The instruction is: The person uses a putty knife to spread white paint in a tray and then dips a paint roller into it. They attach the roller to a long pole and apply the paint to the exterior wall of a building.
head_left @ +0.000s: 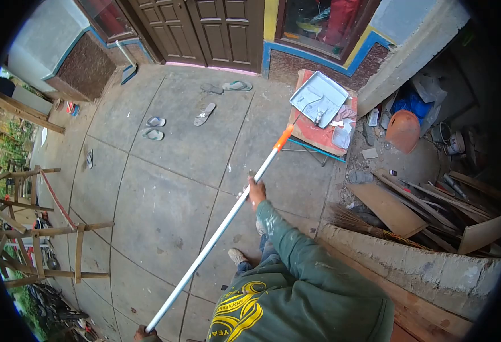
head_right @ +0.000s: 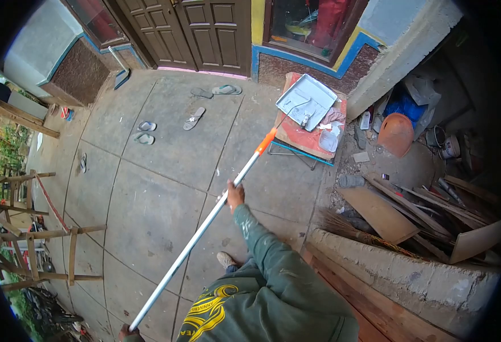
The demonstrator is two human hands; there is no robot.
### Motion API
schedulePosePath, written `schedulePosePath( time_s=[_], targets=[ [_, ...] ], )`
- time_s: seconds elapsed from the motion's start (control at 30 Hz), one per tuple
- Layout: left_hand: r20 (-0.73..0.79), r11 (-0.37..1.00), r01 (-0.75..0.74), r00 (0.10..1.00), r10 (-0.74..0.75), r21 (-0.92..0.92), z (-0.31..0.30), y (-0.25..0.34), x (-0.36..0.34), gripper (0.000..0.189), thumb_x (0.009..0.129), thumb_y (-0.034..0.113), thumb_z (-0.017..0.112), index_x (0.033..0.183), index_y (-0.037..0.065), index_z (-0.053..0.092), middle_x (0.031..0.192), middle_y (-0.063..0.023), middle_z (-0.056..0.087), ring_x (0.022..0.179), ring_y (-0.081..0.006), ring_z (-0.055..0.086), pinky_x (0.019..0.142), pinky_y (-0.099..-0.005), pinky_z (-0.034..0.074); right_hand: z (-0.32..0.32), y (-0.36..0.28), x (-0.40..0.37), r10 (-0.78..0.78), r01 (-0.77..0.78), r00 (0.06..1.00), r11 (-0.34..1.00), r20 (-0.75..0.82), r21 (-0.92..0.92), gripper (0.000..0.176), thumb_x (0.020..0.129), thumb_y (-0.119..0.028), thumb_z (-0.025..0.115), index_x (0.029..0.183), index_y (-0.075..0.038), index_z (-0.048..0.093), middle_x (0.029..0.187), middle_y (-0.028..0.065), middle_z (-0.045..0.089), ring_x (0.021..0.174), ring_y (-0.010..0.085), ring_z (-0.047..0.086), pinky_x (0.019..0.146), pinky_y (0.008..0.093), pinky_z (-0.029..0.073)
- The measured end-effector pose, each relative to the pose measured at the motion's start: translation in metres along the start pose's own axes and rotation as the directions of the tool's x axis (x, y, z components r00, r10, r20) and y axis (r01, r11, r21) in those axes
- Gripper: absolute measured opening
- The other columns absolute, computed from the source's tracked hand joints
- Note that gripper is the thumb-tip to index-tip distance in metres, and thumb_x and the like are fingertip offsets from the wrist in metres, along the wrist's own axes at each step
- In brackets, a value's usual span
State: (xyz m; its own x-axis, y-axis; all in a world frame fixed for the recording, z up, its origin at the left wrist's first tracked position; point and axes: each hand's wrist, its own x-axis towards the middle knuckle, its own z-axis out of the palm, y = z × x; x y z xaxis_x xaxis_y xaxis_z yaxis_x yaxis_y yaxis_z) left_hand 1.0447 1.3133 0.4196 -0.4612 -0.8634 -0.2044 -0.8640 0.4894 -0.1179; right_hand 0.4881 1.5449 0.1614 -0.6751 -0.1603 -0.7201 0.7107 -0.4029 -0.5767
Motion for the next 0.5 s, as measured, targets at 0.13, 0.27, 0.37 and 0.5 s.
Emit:
schedulePosePath(
  time_s=[0.13,0.27,0.37,0.5],
  targets=[
    [-0.084,0.989,-0.101,0.990,0.110,0.110,0.007,-0.001,0.018,0.027,0.074,0.030,0.068,0.067,0.007,0.056,0.057,-0.0131,0.058,0.052,-0.0276,0.058,0.052,-0.0382,0.046,0.003,-0.038,0.014,-0.013,0.015,1.000,0.995,0.028,-0.102,0.027,0.092,-0.029,0.052,0.100,-0.004,0.044,0.074,0.0092,0.049,0.057,0.0251,0.058,0.053,0.0452,0.057],
    [-0.146,0.995,0.017,0.989,-0.002,0.098,0.005,0.011,0.035,0.026,0.066,0.029,0.072,0.065,0.010,0.054,0.059,-0.0141,0.060,0.057,-0.0340,0.060,0.056,-0.0416,0.048,0.008,-0.044,0.014,-0.001,0.003,1.000,0.995,0.022,-0.100,0.035,0.091,-0.031,0.052,0.106,-0.001,0.040,0.082,0.0115,0.051,0.063,0.0244,0.059,0.055,0.0415,0.056],
    [-0.170,0.976,0.159,0.976,-0.133,0.148,0.008,0.013,0.046,0.028,0.061,0.030,0.075,0.067,0.012,0.054,0.059,-0.0120,0.060,0.056,-0.0319,0.061,0.055,-0.0407,0.049,0.014,-0.044,0.024,-0.022,0.023,1.000,0.997,0.015,-0.072,0.035,0.091,-0.031,0.052,0.103,-0.001,0.041,0.081,0.0119,0.051,0.062,0.0246,0.059,0.055,0.0417,0.057],
    [-0.200,0.989,0.057,0.979,-0.029,0.137,0.002,-0.004,0.047,0.029,0.060,0.030,0.076,0.065,0.012,0.053,0.059,-0.0108,0.060,0.056,-0.0308,0.061,0.054,-0.0401,0.049,0.021,-0.030,0.016,0.015,-0.014,1.000,0.999,0.015,-0.039,0.032,0.091,-0.030,0.051,0.100,-0.001,0.041,0.078,0.0119,0.050,0.058,0.0250,0.058,0.053,0.0428,0.056]
  ],
)
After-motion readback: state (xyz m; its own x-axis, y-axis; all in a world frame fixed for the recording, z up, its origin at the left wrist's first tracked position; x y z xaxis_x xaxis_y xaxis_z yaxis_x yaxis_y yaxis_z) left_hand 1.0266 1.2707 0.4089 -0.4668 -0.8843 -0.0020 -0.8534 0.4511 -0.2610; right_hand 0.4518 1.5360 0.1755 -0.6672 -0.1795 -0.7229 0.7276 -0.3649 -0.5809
